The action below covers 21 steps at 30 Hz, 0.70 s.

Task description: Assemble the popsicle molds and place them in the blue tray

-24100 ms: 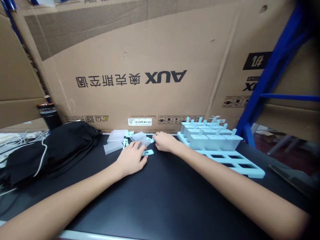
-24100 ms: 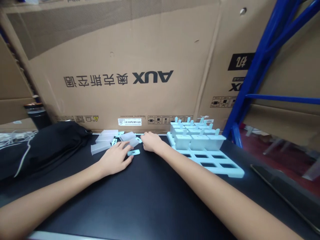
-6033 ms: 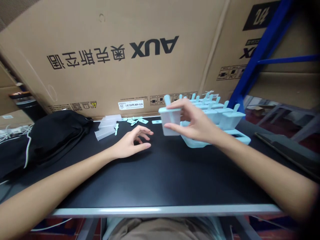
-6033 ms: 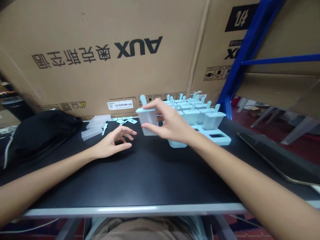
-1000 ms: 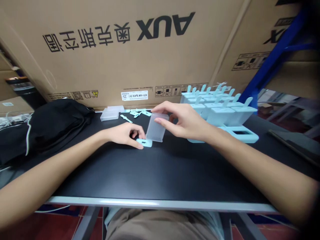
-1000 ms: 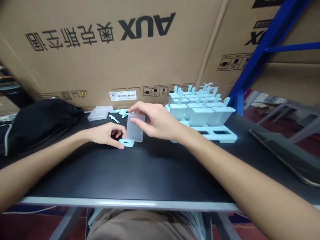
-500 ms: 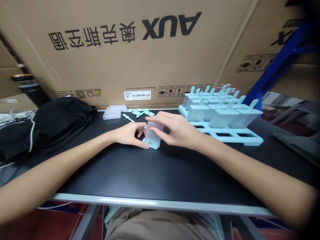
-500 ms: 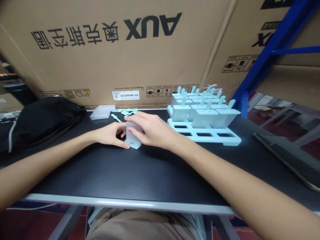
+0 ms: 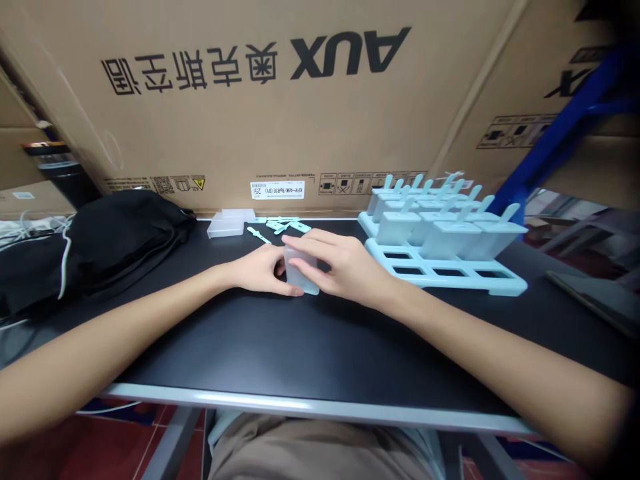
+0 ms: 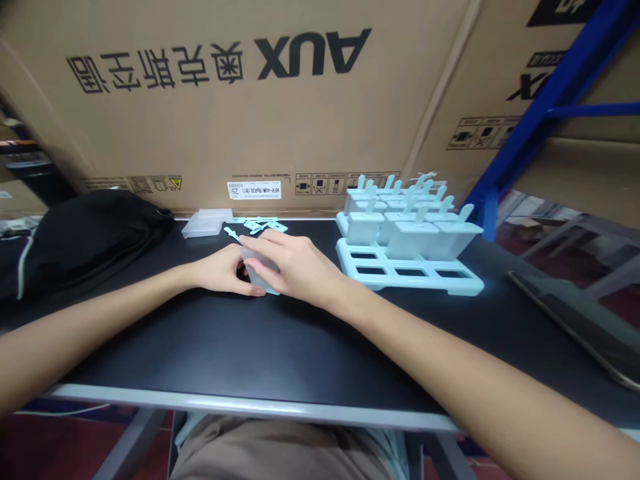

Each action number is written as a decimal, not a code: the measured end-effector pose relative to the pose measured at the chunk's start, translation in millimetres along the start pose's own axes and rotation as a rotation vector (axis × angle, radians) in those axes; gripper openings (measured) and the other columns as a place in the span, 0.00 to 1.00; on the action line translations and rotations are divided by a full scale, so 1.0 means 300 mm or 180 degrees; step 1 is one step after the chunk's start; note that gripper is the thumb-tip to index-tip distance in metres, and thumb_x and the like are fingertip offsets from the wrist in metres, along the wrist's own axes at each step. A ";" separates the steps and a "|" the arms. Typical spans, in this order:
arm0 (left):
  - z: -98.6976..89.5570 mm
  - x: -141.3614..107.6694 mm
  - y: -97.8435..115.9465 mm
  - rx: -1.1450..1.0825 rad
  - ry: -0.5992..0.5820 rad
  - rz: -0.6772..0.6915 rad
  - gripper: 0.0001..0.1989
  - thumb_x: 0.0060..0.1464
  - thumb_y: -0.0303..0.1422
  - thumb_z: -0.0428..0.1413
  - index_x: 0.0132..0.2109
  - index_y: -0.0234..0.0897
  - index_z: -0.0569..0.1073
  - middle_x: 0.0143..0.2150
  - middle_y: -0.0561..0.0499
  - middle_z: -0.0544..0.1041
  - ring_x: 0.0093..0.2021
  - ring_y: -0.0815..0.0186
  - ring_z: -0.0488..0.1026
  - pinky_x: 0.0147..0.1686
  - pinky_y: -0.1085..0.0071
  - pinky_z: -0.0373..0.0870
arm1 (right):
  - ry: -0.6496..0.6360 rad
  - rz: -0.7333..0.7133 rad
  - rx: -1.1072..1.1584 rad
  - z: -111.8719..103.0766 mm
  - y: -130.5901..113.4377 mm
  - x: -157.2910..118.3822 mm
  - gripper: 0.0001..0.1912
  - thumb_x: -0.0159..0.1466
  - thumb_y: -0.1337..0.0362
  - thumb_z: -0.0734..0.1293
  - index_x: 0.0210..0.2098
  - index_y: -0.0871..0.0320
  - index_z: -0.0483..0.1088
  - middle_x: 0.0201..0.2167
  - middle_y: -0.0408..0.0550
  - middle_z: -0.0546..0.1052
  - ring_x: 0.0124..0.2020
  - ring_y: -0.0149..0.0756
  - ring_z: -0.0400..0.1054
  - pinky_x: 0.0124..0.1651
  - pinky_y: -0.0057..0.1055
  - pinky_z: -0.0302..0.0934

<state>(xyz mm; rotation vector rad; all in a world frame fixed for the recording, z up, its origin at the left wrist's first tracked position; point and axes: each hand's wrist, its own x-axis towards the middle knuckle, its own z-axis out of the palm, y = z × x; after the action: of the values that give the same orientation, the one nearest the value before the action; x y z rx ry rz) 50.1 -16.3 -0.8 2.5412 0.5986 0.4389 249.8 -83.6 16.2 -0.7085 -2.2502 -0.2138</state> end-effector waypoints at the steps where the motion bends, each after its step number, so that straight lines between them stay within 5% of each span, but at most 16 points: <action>1: 0.000 0.000 0.001 0.0018 -0.0004 -0.0007 0.19 0.47 0.45 0.64 0.36 0.35 0.71 0.29 0.54 0.68 0.29 0.68 0.66 0.27 0.73 0.62 | -0.0077 0.0084 0.0020 -0.002 -0.002 0.001 0.19 0.68 0.64 0.60 0.56 0.61 0.70 0.41 0.54 0.78 0.37 0.37 0.72 0.39 0.33 0.66; 7: 0.005 0.001 0.002 0.0061 -0.0090 -0.0105 0.20 0.48 0.46 0.63 0.38 0.33 0.73 0.31 0.52 0.71 0.30 0.67 0.67 0.28 0.72 0.63 | -0.1142 0.0790 0.0323 -0.048 -0.006 -0.004 0.36 0.62 0.66 0.66 0.68 0.51 0.54 0.31 0.42 0.79 0.26 0.33 0.69 0.35 0.32 0.65; 14: -0.063 -0.008 -0.016 -0.0248 -0.0402 -0.0002 0.20 0.50 0.44 0.62 0.45 0.35 0.73 0.35 0.51 0.73 0.33 0.66 0.69 0.31 0.71 0.65 | -0.1487 0.0939 0.0035 -0.078 -0.014 0.008 0.38 0.62 0.62 0.68 0.69 0.48 0.53 0.29 0.43 0.77 0.26 0.36 0.71 0.32 0.31 0.62; 18: -0.119 -0.026 -0.090 0.0723 0.0605 -0.0159 0.15 0.55 0.35 0.55 0.49 0.36 0.73 0.51 0.43 0.73 0.51 0.57 0.69 0.49 0.60 0.67 | -0.1573 0.0934 -0.0115 -0.109 0.015 0.004 0.35 0.59 0.66 0.69 0.64 0.49 0.58 0.23 0.40 0.75 0.24 0.37 0.70 0.29 0.29 0.59; 21: -0.130 -0.035 -0.147 0.1704 0.0752 -0.0459 0.16 0.54 0.30 0.51 0.49 0.35 0.75 0.52 0.42 0.74 0.55 0.53 0.67 0.58 0.53 0.61 | -0.1607 0.1034 -0.0216 -0.138 0.060 -0.011 0.31 0.58 0.66 0.69 0.61 0.51 0.60 0.21 0.39 0.74 0.23 0.36 0.69 0.27 0.28 0.57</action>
<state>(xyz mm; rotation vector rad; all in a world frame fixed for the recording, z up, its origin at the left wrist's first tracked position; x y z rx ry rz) 10.7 28.1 6.4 2.9357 1.1060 0.5960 287.2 -84.8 41.7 -1.2637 -2.5543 0.0575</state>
